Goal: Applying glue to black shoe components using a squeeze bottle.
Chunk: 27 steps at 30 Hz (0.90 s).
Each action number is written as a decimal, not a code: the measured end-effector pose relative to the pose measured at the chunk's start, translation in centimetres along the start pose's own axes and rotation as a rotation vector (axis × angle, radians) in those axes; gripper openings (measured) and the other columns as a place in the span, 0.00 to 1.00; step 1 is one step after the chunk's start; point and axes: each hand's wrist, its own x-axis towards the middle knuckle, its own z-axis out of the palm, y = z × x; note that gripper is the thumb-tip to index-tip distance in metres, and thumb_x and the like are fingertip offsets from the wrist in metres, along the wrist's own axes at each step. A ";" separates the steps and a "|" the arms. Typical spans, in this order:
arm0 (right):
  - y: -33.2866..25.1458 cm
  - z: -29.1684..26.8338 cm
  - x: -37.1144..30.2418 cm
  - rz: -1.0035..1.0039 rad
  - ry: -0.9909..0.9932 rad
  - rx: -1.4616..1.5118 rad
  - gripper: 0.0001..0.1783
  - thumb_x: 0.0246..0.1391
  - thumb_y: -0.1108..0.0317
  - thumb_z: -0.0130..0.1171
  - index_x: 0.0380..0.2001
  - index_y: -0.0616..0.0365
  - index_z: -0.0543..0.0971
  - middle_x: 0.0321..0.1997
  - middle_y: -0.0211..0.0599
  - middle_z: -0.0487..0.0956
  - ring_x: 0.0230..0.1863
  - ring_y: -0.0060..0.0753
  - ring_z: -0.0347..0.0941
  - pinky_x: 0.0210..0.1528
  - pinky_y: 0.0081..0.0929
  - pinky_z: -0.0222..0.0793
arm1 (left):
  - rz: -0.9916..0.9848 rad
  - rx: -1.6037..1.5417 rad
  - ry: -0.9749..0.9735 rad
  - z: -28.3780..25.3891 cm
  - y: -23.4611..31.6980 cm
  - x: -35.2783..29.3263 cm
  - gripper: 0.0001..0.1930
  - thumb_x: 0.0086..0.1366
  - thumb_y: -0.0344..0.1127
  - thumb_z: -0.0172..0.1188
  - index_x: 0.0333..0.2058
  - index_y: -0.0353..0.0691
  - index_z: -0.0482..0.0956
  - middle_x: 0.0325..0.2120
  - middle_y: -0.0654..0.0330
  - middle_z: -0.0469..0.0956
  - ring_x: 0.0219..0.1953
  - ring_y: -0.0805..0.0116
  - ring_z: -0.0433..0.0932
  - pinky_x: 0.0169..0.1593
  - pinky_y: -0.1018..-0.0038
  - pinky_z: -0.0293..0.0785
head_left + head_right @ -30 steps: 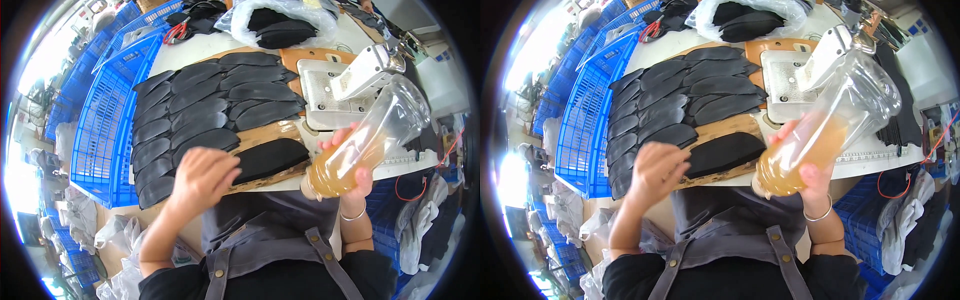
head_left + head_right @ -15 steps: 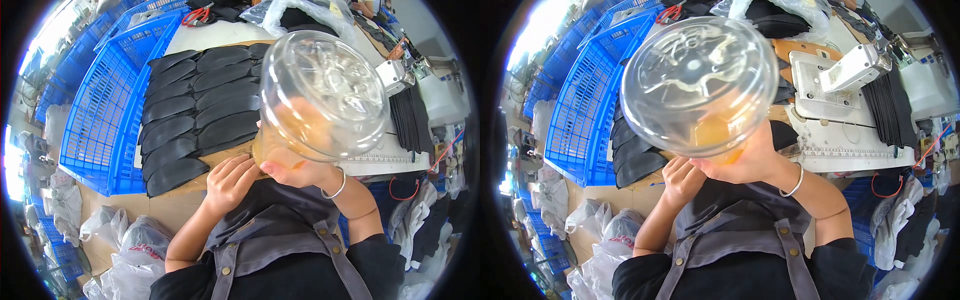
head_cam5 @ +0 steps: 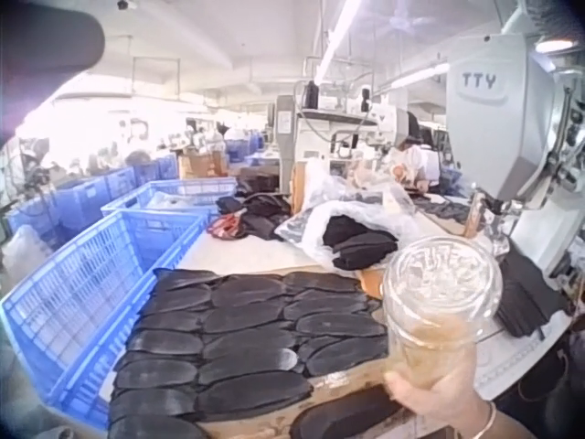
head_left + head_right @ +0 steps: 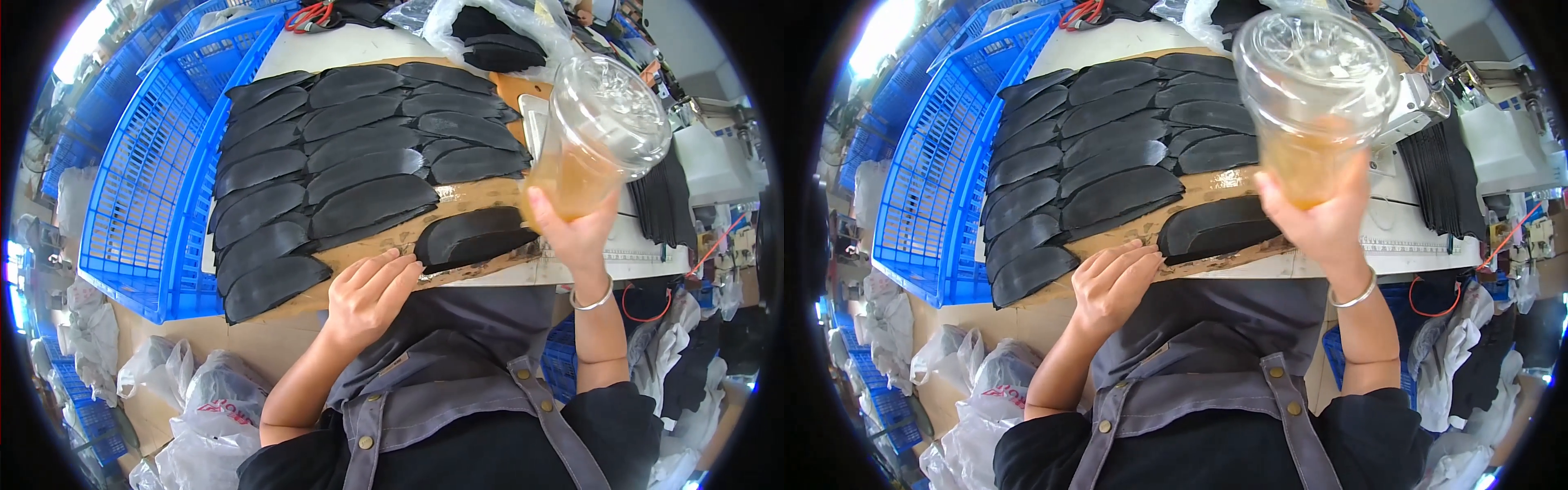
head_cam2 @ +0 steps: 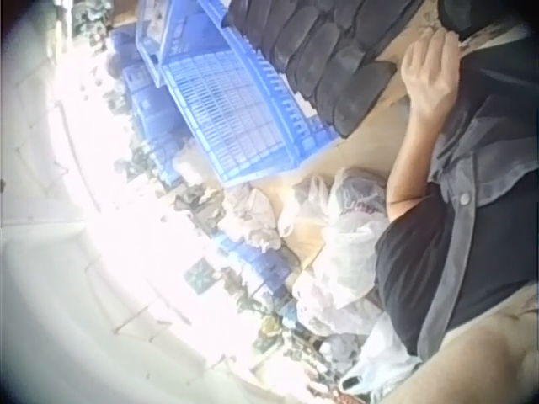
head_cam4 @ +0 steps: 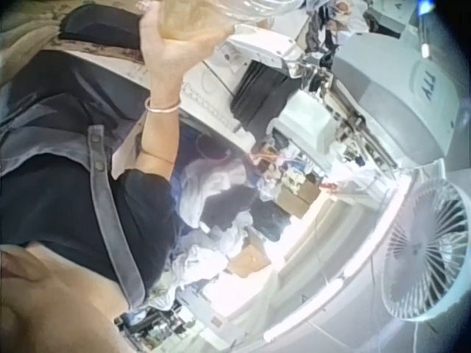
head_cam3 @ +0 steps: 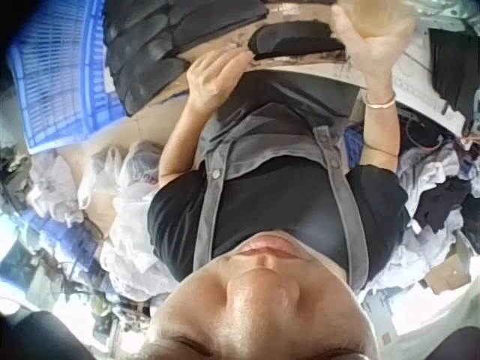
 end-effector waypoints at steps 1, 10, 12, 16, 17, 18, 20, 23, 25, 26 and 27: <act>0.3 -1.1 0.1 -0.006 0.051 -0.196 0.35 0.37 0.76 0.67 0.50 0.63 0.62 0.44 0.38 0.71 0.41 0.26 0.72 0.42 0.23 0.71 | -0.003 -0.002 -0.005 0.1 -0.1 0.0 0.11 0.45 0.29 0.58 0.32 0.37 0.77 0.30 0.60 0.79 0.33 0.64 0.80 0.34 0.75 0.75; -1.7 3.6 -1.7 -0.153 -0.066 0.423 0.38 0.43 0.63 0.65 0.55 0.62 0.60 0.47 0.46 0.71 0.46 0.36 0.71 0.47 0.33 0.69 | -0.018 -0.044 0.042 0.4 0.1 0.5 0.14 0.38 0.27 0.61 0.29 0.38 0.78 0.28 0.60 0.79 0.30 0.65 0.79 0.31 0.74 0.75; -3.3 5.0 -1.0 -0.435 -0.286 -0.051 0.44 0.36 0.55 0.70 0.53 0.63 0.59 0.43 0.46 0.74 0.44 0.37 0.73 0.44 0.32 0.70 | -0.083 -0.039 0.009 0.0 0.3 0.1 0.14 0.36 0.26 0.60 0.28 0.37 0.78 0.27 0.59 0.79 0.29 0.64 0.78 0.30 0.74 0.74; -2.4 4.9 -2.1 -0.181 -0.131 0.299 0.44 0.30 0.53 0.74 0.49 0.65 0.65 0.42 0.43 0.76 0.36 0.39 0.76 0.40 0.31 0.72 | -0.043 -0.050 0.029 1.1 -0.2 -1.0 0.17 0.29 0.26 0.56 0.27 0.36 0.77 0.24 0.58 0.77 0.25 0.64 0.76 0.27 0.73 0.72; -1.6 3.9 -2.2 -0.202 -0.137 0.188 0.42 0.31 0.55 0.73 0.48 0.65 0.66 0.42 0.42 0.76 0.35 0.37 0.76 0.39 0.29 0.72 | -0.046 -0.058 -0.030 0.9 -0.4 -1.4 0.15 0.34 0.25 0.59 0.28 0.35 0.77 0.25 0.59 0.78 0.25 0.64 0.77 0.28 0.73 0.73; -0.8 2.7 -2.3 -0.224 -0.143 0.077 0.40 0.32 0.57 0.73 0.48 0.65 0.66 0.41 0.42 0.76 0.34 0.35 0.76 0.38 0.27 0.72 | -0.051 -0.052 -0.034 0.8 -0.4 -1.3 0.15 0.34 0.25 0.59 0.28 0.35 0.77 0.25 0.59 0.78 0.25 0.64 0.77 0.28 0.73 0.73; 0.1 -1.0 -0.6 -0.256 -0.250 -0.042 0.35 0.37 0.64 0.70 0.49 0.64 0.66 0.41 0.39 0.76 0.32 0.29 0.76 0.37 0.24 0.72 | 0.002 0.023 0.032 0.3 0.4 0.8 0.11 0.41 0.25 0.62 0.28 0.36 0.77 0.26 0.61 0.78 0.27 0.65 0.78 0.29 0.73 0.73; 2.8 -4.5 -1.8 -0.091 0.131 -0.090 0.30 0.42 0.71 0.64 0.50 0.65 0.65 0.44 0.41 0.74 0.40 0.29 0.73 0.44 0.27 0.70 | -0.075 0.009 -0.081 -0.8 1.3 2.5 0.07 0.47 0.28 0.65 0.24 0.38 0.75 0.24 0.61 0.78 0.26 0.64 0.78 0.29 0.73 0.73; 4.0 -6.5 -2.7 -0.033 0.247 -0.155 0.31 0.44 0.72 0.61 0.52 0.67 0.63 0.45 0.43 0.73 0.45 0.32 0.72 0.50 0.29 0.68 | -0.151 0.011 -0.223 -1.6 1.8 3.6 0.11 0.46 0.33 0.69 0.22 0.38 0.73 0.21 0.61 0.77 0.21 0.65 0.76 0.25 0.72 0.71; 4.5 -7.2 -3.1 0.029 0.375 0.073 0.26 0.48 0.69 0.58 0.50 0.66 0.65 0.45 0.44 0.72 0.46 0.34 0.71 0.49 0.32 0.69 | -0.149 0.013 -0.225 -1.8 2.2 4.4 0.11 0.46 0.33 0.69 0.22 0.38 0.73 0.21 0.61 0.77 0.21 0.65 0.76 0.25 0.72 0.71; 5.0 -7.6 -3.5 0.091 0.501 0.304 0.23 0.52 0.66 0.54 0.49 0.65 0.66 0.45 0.45 0.72 0.47 0.36 0.71 0.49 0.34 0.69 | -0.141 0.024 -0.243 -1.9 2.5 5.4 0.12 0.45 0.34 0.69 0.22 0.39 0.73 0.20 0.62 0.76 0.19 0.65 0.74 0.24 0.73 0.70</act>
